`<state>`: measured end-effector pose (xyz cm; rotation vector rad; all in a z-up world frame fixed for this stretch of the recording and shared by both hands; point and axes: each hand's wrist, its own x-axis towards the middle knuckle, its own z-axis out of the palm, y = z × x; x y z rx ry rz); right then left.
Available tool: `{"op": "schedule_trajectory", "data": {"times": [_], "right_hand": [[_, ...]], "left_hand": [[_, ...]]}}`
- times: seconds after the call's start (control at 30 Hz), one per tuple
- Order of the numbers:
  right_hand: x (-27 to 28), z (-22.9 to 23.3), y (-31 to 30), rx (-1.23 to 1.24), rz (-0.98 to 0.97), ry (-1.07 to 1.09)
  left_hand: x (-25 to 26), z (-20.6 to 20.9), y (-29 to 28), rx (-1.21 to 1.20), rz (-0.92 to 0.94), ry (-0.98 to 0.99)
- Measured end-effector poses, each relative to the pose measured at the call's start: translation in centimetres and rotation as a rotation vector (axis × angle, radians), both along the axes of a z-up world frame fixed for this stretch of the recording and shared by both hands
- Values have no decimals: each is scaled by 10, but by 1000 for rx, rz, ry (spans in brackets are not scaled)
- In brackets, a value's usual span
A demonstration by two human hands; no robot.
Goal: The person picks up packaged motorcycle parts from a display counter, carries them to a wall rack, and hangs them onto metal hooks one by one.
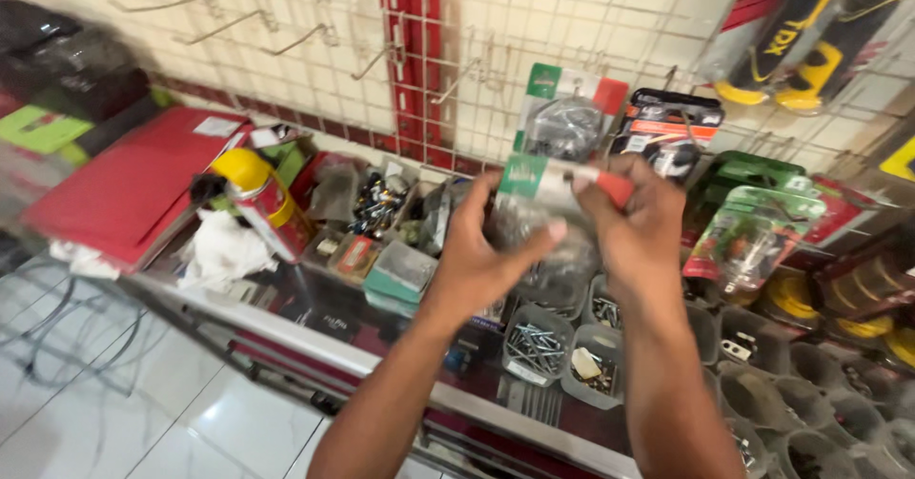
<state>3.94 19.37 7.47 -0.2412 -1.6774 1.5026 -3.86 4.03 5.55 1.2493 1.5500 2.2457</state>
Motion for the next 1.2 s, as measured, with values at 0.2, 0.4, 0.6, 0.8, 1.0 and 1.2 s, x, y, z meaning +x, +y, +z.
{"op": "schedule_trajectory", "data": {"times": [0.2, 0.4, 0.6, 0.8, 1.0, 1.2], "right_hand": [[-26, 63, 19, 86, -25, -70], [-44, 77, 28, 73, -72, -108], [-58, 58, 44, 20, -22, -112], [-78, 26, 59, 405, -243, -55], [-78, 14, 53, 581, -504, -128], [-76, 0, 42, 694, -619, -59]], "left_hand": [[-57, 67, 39, 0, -105, -92], [-87, 74, 73, 15, -93, -135], [-106, 53, 91, -46, -116, -154], [-116, 36, 106, -72, 51, -34], [-112, 37, 108, -170, 248, 49], [-110, 35, 111, -204, 361, 118]]}}
